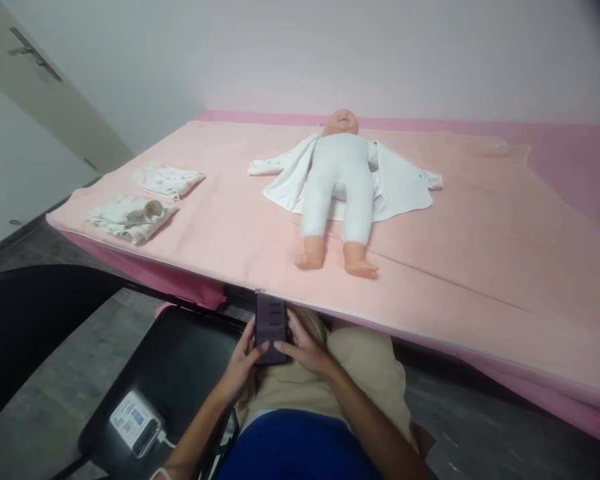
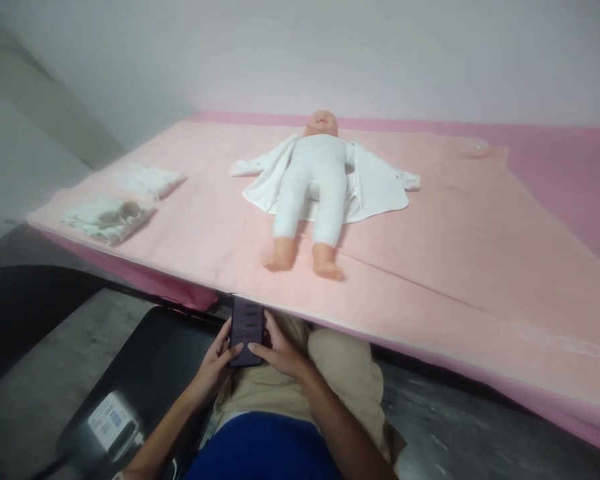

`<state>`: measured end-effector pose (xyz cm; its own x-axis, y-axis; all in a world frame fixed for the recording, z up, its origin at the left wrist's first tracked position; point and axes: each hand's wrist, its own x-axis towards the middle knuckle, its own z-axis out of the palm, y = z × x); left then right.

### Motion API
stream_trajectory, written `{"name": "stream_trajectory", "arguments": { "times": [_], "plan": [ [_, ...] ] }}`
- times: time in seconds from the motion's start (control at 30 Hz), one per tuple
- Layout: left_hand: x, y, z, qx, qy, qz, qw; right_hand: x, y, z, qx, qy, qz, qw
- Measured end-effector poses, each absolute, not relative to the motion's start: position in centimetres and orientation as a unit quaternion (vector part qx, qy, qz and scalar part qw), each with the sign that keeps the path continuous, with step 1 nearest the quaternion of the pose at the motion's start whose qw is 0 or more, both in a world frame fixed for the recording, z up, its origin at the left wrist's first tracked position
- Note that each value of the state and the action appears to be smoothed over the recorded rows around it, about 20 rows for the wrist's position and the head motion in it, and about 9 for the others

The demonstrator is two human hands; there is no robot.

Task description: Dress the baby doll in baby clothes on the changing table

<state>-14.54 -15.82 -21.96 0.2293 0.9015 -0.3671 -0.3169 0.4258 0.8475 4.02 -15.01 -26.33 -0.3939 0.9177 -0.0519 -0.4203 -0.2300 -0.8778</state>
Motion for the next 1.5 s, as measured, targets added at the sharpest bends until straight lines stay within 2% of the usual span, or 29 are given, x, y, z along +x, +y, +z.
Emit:
{"name": "stream_trajectory", "arguments": {
  "times": [0.7,1.17,1.5],
  "plan": [
    [-15.1,-15.8,-22.4,0.292,0.465,0.434,0.714,4.5,-15.0,-26.7,-0.278,-0.464,0.714,0.445],
    [-15.0,-15.6,-21.0,0.214,0.406,0.411,0.788,3.4,-15.1,-26.5,-0.317,-0.450,0.677,0.488],
    [-14.8,-15.6,-21.4,0.198,0.412,0.418,0.785,3.5,-15.1,-27.8,-0.332,-0.421,0.687,0.489]
  ]
}}
